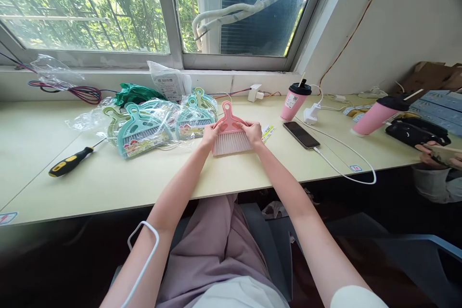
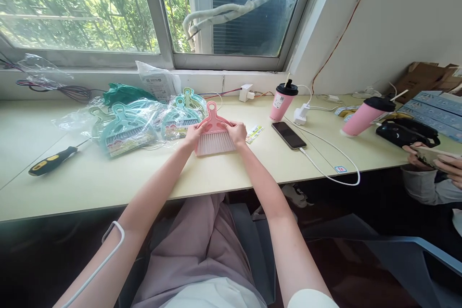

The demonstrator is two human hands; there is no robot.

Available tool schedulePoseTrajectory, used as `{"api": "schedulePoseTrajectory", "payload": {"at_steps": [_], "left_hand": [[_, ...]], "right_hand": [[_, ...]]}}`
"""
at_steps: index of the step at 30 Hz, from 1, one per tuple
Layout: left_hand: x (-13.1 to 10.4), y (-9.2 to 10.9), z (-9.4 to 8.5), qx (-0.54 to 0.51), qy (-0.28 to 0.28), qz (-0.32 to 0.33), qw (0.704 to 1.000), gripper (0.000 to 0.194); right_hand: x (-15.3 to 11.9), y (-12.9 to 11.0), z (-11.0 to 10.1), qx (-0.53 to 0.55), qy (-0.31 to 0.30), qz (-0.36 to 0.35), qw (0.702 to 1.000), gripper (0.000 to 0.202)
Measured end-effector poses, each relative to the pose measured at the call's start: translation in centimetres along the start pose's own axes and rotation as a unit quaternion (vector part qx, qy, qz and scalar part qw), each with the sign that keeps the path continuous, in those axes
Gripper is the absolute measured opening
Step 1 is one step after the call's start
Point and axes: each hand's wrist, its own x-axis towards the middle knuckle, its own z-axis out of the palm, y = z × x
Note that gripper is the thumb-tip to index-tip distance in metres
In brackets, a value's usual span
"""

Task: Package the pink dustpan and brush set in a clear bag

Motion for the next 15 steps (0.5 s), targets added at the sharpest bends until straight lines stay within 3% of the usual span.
{"api": "schedulePoseTrajectory", "payload": {"at_steps": [3,8,12,15], "left_hand": [[-0.1,0.6,-0.2,0.037,0.008,0.03,0.999,0.047],[-0.5,1.9,-0.4,0.206,0.032,0.122,0.97,0.048],[-1.2,2.7,-0.2,0.207,0.023,0.173,0.963,0.052],[-1.7,3.0,0.2,0.22,0.025,0.184,0.958,0.05]], "right_hand": [[-0.3,-0.5,-0.4,-0.006,-0.006,-0.023,1.0,0.053],[-0.2,-0.8,-1.8,0.013,-0.064,-0.04,0.997,0.055],[0.0,-1.4,-2.3,0.124,-0.143,-0.094,0.977,0.059],[0.2,-2.0,-2.1,0.183,-0.166,-0.108,0.963,0.06]]}}
